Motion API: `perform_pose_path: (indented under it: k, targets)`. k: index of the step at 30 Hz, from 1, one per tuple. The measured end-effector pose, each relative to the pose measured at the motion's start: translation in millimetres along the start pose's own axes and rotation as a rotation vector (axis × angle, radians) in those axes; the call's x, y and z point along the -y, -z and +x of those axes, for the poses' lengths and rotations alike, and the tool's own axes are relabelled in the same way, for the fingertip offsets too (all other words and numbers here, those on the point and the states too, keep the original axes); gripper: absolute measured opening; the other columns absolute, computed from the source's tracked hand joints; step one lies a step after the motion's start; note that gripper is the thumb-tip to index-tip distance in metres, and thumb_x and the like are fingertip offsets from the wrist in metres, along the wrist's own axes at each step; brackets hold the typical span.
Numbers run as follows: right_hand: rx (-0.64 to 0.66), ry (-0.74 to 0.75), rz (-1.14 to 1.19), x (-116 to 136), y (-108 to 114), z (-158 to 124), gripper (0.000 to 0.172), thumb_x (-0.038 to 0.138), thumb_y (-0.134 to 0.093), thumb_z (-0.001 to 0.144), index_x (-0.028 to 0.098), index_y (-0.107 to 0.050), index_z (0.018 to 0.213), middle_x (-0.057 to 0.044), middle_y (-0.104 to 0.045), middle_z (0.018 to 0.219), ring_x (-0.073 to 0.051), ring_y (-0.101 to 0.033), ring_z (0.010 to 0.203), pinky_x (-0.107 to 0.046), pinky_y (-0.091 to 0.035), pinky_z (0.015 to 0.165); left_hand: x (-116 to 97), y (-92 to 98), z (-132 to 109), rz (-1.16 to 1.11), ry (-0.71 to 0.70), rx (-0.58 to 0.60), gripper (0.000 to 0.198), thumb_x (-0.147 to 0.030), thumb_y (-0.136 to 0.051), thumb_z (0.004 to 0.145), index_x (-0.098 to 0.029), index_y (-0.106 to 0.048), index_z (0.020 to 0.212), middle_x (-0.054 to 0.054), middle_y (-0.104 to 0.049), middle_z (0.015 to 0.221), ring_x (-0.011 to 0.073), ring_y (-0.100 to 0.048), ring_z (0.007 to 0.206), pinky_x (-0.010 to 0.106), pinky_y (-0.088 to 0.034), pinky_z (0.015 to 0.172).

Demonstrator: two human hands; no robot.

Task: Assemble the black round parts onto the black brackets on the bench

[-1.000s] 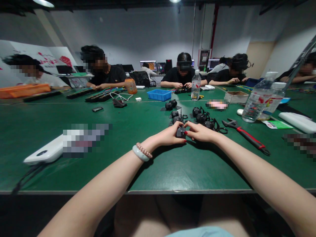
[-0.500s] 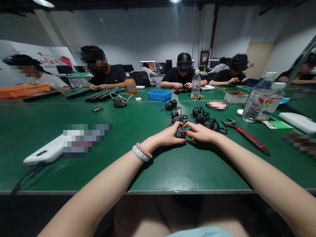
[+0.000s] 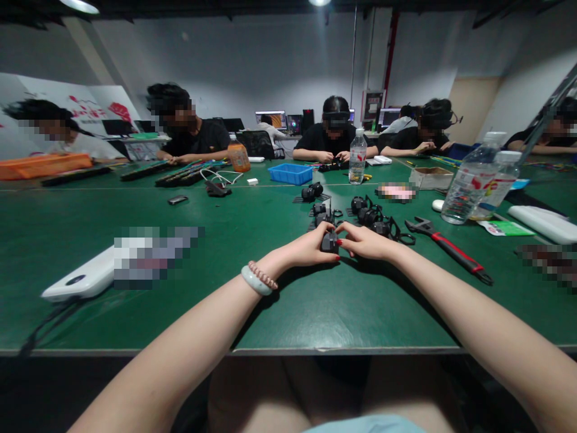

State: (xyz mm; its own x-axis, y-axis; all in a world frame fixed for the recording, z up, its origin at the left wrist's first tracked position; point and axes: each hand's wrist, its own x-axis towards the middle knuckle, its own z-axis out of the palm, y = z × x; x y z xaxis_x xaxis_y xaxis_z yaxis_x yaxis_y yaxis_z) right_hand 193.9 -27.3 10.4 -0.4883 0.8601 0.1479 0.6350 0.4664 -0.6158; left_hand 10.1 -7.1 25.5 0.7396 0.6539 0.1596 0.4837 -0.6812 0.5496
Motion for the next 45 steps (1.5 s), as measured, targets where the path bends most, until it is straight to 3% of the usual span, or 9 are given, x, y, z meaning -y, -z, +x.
perform_pose_path:
  k: [6,14,20,25,30,36,45]
  targets:
    - [-0.005,-0.007,0.024,2.4,0.3,-1.9,0.035,0.035,-0.035,0.079,0.017,-0.034,0.109,0.002,-0.052,0.059,-0.011,-0.048,0.054,-0.023,-0.035,0.055,0.9,-0.2,0.0,0.012,0.004,0.007,0.063,-0.04,-0.057,0.06,-0.015,-0.032,0.112,0.006,-0.052,0.091,0.0184,-0.051,0.079,0.028,-0.04,0.066]
    - [-0.075,0.126,-0.036,-0.1,-2.6,-3.0,0.044,0.027,-0.051,0.067,0.018,-0.034,0.107,0.008,-0.038,0.05,-0.008,-0.037,0.046,-0.019,-0.026,0.047,5.1,-1.1,1.3,0.026,-0.026,0.009,0.063,-0.038,-0.058,0.061,-0.015,-0.031,0.112,0.007,-0.051,0.094,0.0185,-0.051,0.08,0.028,-0.04,0.067]
    - [-0.15,0.163,-0.035,-6.3,-7.6,-1.4,0.044,0.025,-0.054,0.065,0.018,-0.035,0.104,0.007,-0.041,0.053,-0.008,-0.041,0.049,-0.019,-0.028,0.048,5.2,-1.5,0.9,0.015,-0.023,0.0,0.062,-0.038,-0.058,0.06,-0.015,-0.032,0.111,0.007,-0.051,0.092,0.0182,-0.051,0.079,0.028,-0.039,0.067]
    - [-0.299,0.218,-0.033,-11.9,-17.6,-1.8,0.039,0.024,-0.05,0.067,0.017,-0.035,0.102,0.005,-0.044,0.057,-0.009,-0.043,0.051,-0.021,-0.033,0.051,5.4,-2.2,0.2,0.017,-0.02,-0.005,0.06,-0.038,-0.059,0.059,-0.016,-0.034,0.109,0.005,-0.051,0.087,0.0165,-0.051,0.073,0.026,-0.039,0.062]
    - [-0.507,0.369,-0.155,-11.7,-22.1,0.6,0.036,0.02,-0.052,0.063,0.016,-0.041,0.097,-0.004,-0.047,0.078,-0.015,-0.046,0.072,-0.029,-0.039,0.067,5.2,-2.6,-0.3,0.033,-0.023,-0.014,0.06,-0.038,-0.059,0.059,-0.015,-0.034,0.11,0.005,-0.051,0.087,0.016,-0.05,0.073,0.026,-0.039,0.062]
    - [-0.51,0.476,-0.158,-10.7,-19.9,1.7,0.043,0.019,-0.054,0.061,0.016,-0.039,0.101,-0.009,-0.044,0.094,-0.018,-0.044,0.088,-0.034,-0.04,0.077,8.5,-2.5,-0.2,0.029,-0.039,-0.011,0.063,-0.04,-0.059,0.06,-0.016,-0.032,0.111,0.006,-0.051,0.092,0.0172,-0.05,0.077,0.027,-0.04,0.065]
    - [-0.356,0.563,-0.279,-7.5,-17.1,-6.8,0.045,0.021,-0.055,0.063,0.017,-0.04,0.105,-0.011,-0.041,0.105,-0.021,-0.041,0.098,-0.036,-0.039,0.083,2.1,-2.4,-4.7,-0.001,-0.064,-0.003,0.059,-0.04,-0.059,0.06,-0.017,-0.035,0.109,0.007,-0.051,0.097,0.0187,-0.051,0.084,0.029,-0.04,0.071]
